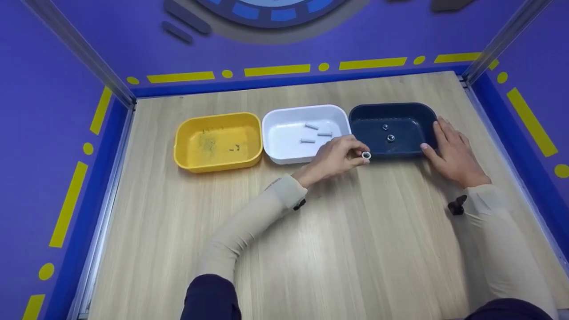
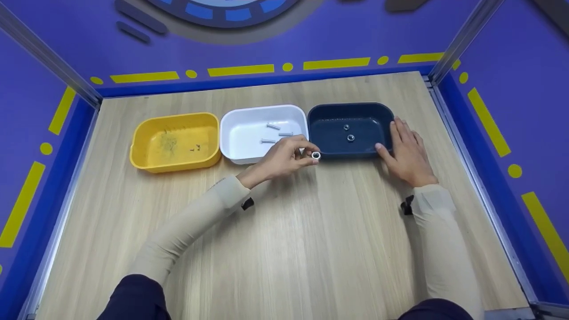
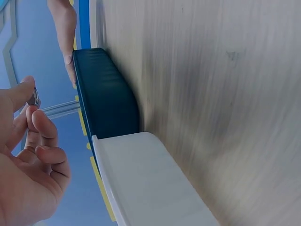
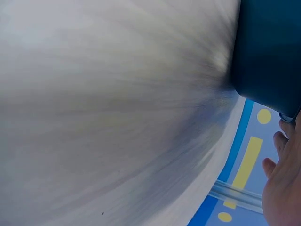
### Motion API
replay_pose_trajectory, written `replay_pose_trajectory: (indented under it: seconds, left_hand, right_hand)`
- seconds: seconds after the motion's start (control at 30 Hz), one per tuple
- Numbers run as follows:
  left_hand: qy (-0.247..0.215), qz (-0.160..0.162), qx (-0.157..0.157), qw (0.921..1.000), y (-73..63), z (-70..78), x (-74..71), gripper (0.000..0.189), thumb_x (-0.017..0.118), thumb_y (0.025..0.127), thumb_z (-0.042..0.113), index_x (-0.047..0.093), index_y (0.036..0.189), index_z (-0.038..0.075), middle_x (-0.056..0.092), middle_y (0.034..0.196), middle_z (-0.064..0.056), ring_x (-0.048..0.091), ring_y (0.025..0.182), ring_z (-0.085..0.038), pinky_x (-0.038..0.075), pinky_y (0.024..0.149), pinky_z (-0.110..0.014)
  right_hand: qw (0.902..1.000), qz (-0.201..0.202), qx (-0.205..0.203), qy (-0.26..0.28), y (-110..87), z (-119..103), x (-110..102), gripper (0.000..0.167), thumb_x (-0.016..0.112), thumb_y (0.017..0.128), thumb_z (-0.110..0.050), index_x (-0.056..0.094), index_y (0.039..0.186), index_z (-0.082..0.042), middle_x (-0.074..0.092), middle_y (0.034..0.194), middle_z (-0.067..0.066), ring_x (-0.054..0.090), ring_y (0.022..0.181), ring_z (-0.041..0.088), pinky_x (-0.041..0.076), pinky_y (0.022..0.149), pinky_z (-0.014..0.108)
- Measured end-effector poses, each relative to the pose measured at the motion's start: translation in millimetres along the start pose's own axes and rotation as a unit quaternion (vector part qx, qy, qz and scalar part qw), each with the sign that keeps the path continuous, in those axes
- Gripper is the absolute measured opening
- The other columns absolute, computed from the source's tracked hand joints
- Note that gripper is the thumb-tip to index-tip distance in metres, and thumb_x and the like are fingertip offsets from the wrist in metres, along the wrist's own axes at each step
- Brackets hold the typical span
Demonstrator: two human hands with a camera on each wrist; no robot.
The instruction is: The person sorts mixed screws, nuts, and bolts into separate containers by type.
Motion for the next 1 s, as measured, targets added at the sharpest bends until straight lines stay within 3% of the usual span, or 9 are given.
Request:
replay_pose_trajectory:
  seconds: [0.3, 0.53, 0.77, 1.0]
  left_hand:
    - [0.011, 0.005, 0.006, 0.9999, 12.7, 6.6, -6.3, 0.028, 0.077, 0.1, 0.037, 0.08, 0.122, 0.019, 0.07, 0.105, 0.004, 0.065, 0.097, -0.011, 0.048, 0.081, -0.02]
    - [0.008, 0.002, -0.01, 0.9999, 23.5, 9.5, -12.0, 0.031, 0.075, 0.101, 0.038, 0.079, 0.125, 0.02, 0.07, 0.109, 0.003, 0.065, 0.1, -0.015, 0.048, 0.081, -0.021]
    - [0.013, -0.01, -0.032, 0.9993, 38.6, 13.3, -11.8, 0.033, 0.073, 0.102, 0.041, 0.078, 0.128, 0.022, 0.067, 0.108, 0.007, 0.058, 0.096, -0.007, 0.048, 0.08, -0.02]
    - [0.023, -0.01, -0.03, 0.9992, 54.3, 16.1, -7.9, 0.034, 0.075, 0.101, 0.04, 0.078, 0.129, 0.021, 0.067, 0.107, 0.006, 0.063, 0.1, -0.012, 0.048, 0.078, -0.021]
  right_hand:
    - [1.0, 0.004, -0.003, -0.001, -0.3, -1.8, -1.7, 0.084, 0.047, 0.111, -0.05, 0.014, 0.17, 0.001, 0.007, 0.18, 0.02, 0.009, 0.166, 0.044, 0.007, 0.132, 0.067]
    - [1.0, -0.004, 0.001, -0.003, 1.8, -3.3, -2.0, 0.085, 0.045, 0.111, -0.051, 0.013, 0.17, 0.001, 0.006, 0.18, 0.021, 0.007, 0.166, 0.043, 0.006, 0.132, 0.067]
    - [0.9999, -0.011, 0.003, -0.006, 2.6, -1.5, -1.4, 0.085, 0.043, 0.112, -0.052, 0.01, 0.171, -0.002, 0.003, 0.18, 0.018, 0.005, 0.166, 0.042, 0.003, 0.133, 0.065]
    - [0.9999, -0.012, 0.009, -0.008, 1.1, -0.1, 0.4, 0.085, 0.043, 0.111, -0.054, 0.01, 0.171, -0.002, 0.002, 0.181, 0.016, 0.005, 0.167, 0.042, 0.003, 0.134, 0.065]
Point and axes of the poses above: each hand's wrist, its own y-axis towards the middle knuckle, its own x-axis out of the palm, z = x × y, the point moved 3 cm from there along y, towards the middle knuckle
